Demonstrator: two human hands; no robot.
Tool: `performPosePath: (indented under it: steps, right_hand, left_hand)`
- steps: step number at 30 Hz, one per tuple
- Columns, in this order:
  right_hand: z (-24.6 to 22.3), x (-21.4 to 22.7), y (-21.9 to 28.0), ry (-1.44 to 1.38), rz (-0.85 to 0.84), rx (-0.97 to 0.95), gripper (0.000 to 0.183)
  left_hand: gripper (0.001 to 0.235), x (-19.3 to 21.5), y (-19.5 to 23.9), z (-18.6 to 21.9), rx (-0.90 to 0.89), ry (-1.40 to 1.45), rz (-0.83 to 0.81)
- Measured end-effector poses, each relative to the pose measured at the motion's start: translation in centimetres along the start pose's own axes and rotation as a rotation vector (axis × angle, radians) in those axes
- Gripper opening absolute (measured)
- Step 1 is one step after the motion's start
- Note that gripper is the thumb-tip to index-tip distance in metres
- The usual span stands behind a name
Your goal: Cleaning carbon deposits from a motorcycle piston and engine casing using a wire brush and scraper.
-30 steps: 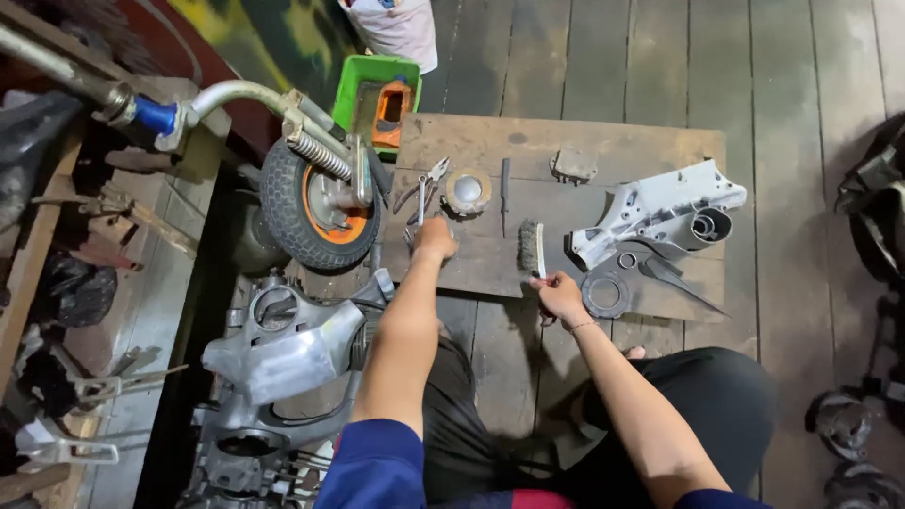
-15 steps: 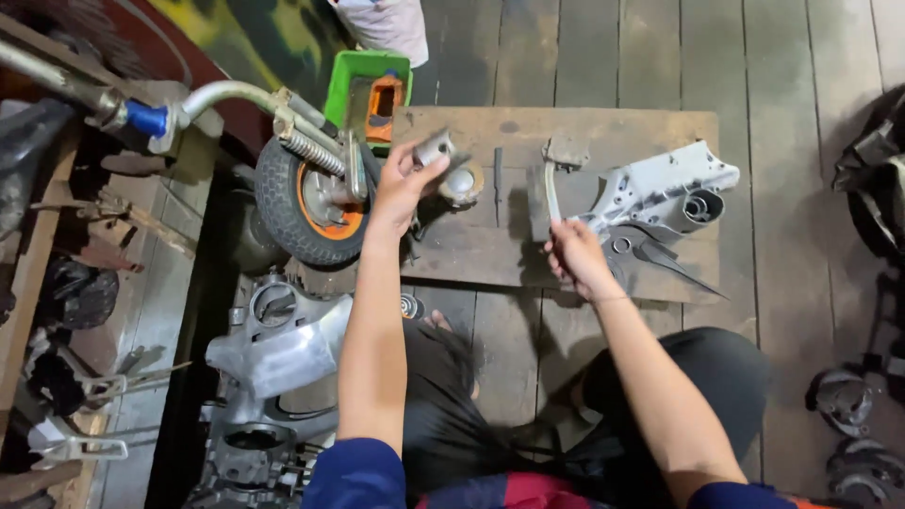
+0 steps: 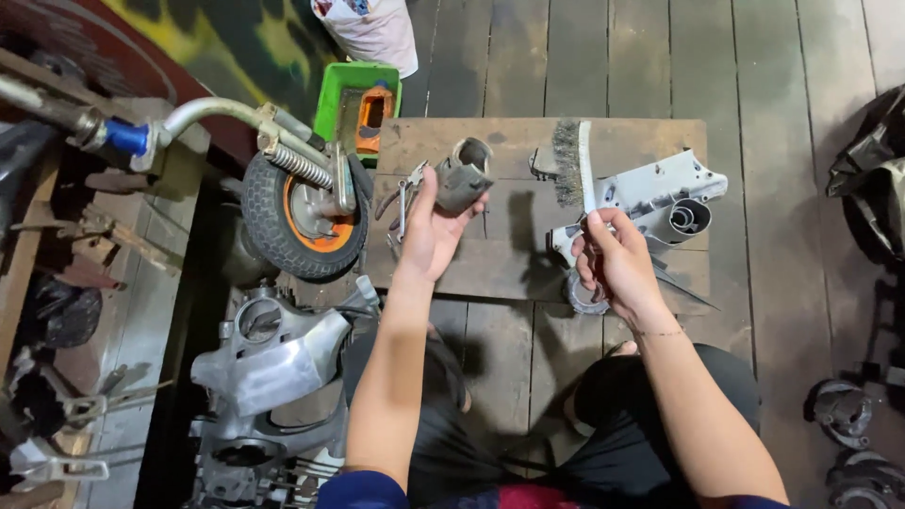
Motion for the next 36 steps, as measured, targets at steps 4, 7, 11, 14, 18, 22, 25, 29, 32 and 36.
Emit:
performPosePath:
  steps: [4, 7, 11, 14, 18, 22, 25, 29, 32, 36]
  right_hand:
    - [-0.9, 0.0, 0.6, -0.060, -0.010, 0.005, 0.020]
    - [-1.5, -0.4, 1.5, -0.091, -0.031, 0.027, 0.019]
    - [-1.2, -0.8, 2.0, 0.011, -0.049, 0.147, 0.020]
    - [-1.6, -0.3, 2.5, 0.210, -0.004, 0.355, 0.019]
    - [-0.3, 1.2, 2.7, 0.688, 0.217, 0.736, 0.016]
    - [0.4, 0.4, 3.2, 0.754, 0.212, 0.746, 0.010]
    - [-0.2, -0.8, 3.6, 0.911, 0.204, 0.955, 0.014]
    - [-0.9, -1.0, 3.5, 1.073, 0.313, 1.138, 0.019]
    - [-1.1, -0.5, 3.7, 0.975, 0.324, 1.122, 0.022]
    - [0.0, -1.7, 3.8, 0.964, 0.241, 1.144, 0.012]
  left_hand:
    - [0.073, -0.8, 0.8, -1.4, 0.182, -0.063, 0.229]
    - [0.089, 1.1, 0.4, -3.6, 0.266, -0.095, 0.381]
    - [0.069, 1.1, -0.7, -3.9, 0.086, -0.058, 0.399]
    - [0.056, 0.6, -1.4, -4.0, -0.108, -0.069, 0.396]
    - [0.059, -1.6, -0.6, -3.6, -0.269, -0.132, 0.305]
    - [0.062, -2.3, 0.7, -3.5, -0.286, -0.149, 0.245]
    - [0.066, -1.8, 1.1, -2.9, -0.334, -0.224, 0.274]
    - [0.052, 1.0, 0.0, -3.7, -0.349, -0.197, 0.334]
    - [0.046, 0.4, 0.2, -3.2, -0.328, -0.147, 0.333]
    - [0.040, 0.4, 0.2, -3.2, -0.326, -0.098, 0.322]
Point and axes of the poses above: each hand's wrist, its own y-axis away from the middle knuckle, its own x-axis out of the back of the hand, z = x × y, the point moved 8 cm from there along -y, towards the middle knuckle, and after that the axes turned 9 degrees about z, right-handed, at the moved point
